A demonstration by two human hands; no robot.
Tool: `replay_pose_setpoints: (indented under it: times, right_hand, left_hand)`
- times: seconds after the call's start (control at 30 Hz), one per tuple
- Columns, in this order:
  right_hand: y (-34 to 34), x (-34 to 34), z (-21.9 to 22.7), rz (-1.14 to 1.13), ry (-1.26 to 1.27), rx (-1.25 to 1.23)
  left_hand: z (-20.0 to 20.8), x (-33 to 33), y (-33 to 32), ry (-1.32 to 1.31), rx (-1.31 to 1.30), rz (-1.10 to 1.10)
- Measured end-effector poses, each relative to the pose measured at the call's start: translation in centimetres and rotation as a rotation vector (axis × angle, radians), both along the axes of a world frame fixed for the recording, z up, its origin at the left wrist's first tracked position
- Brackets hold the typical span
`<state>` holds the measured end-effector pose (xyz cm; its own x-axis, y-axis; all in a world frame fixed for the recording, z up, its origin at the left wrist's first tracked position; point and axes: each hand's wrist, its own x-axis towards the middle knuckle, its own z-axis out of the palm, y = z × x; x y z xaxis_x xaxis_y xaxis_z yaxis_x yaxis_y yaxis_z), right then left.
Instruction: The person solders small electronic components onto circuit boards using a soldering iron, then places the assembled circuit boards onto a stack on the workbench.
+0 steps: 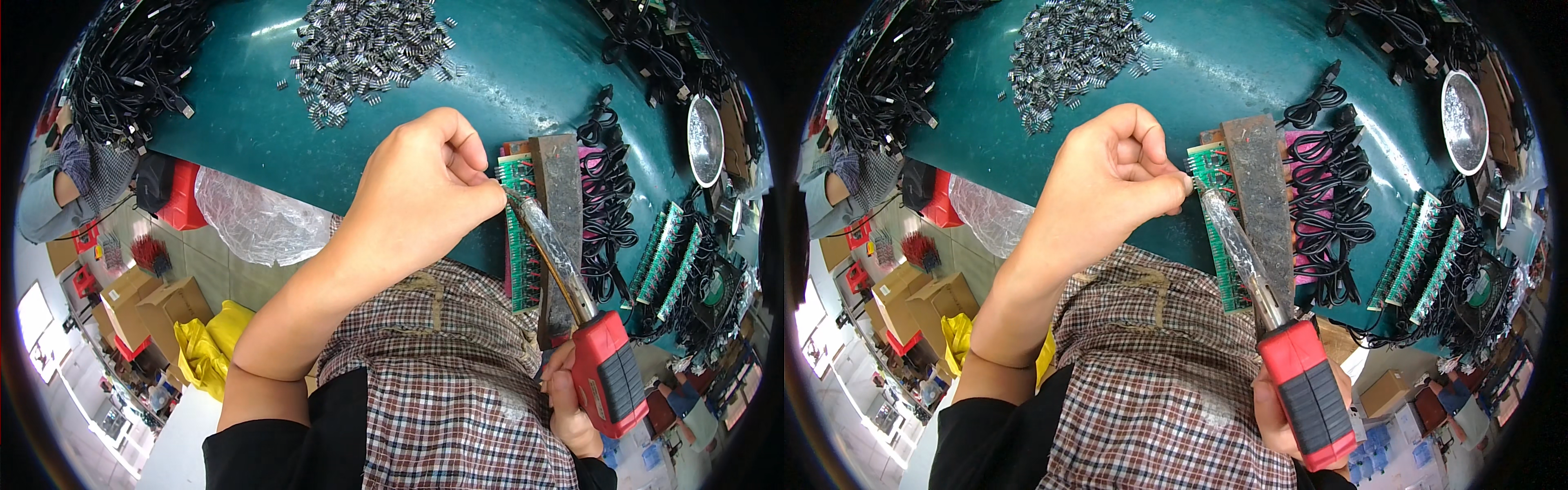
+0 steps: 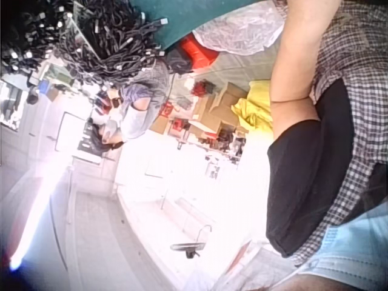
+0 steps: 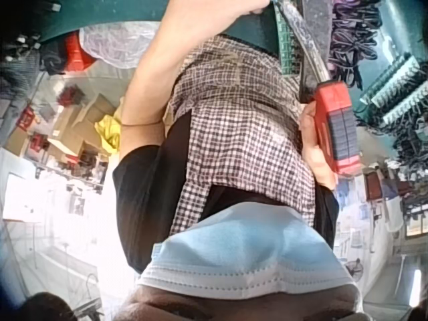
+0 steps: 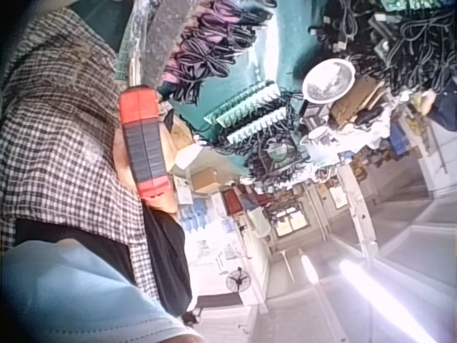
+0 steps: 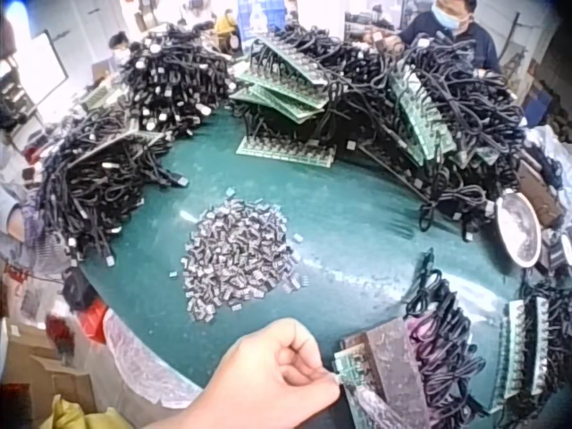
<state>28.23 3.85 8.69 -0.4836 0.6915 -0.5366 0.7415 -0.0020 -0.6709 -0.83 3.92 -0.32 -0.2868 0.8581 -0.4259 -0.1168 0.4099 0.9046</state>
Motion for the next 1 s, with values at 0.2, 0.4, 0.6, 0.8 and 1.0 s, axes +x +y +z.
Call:
replay_pose_setpoints:
  times: [0.2, 0.4, 0.6, 0.8, 1.0]
  right_hand:
    - [-0.4, 0.5, 0.0, -0.007, 0.052, -0.086]
    - [-0.2, 0.6, -0.2, 0.051, 0.113, -0.062]
    - [-0.4, 0.6, -0.4, 0.059, 0.104, -0.035]
    - [-0.9, 0.6, 0.1, -0.067, 0.062, -0.129]
    - [-0.3, 0.4, 0.0, 0.000, 0.003, 0.017]
  left_hand:
    - [0.0, 0.0, 0.1, 0.005, -0.003, 0.003]
    - [0.1, 0.0, 0.0, 0.014, -0.014, 0.001]
    - [0.1, 0.0, -0.1, 0.015, -0.003, 0.012]
    - [0.0, 0.2, 0.0, 0.019, -0.008, 0.014]
    - [0.1, 0.1, 0.0, 0.025, -0.012, 0.015]
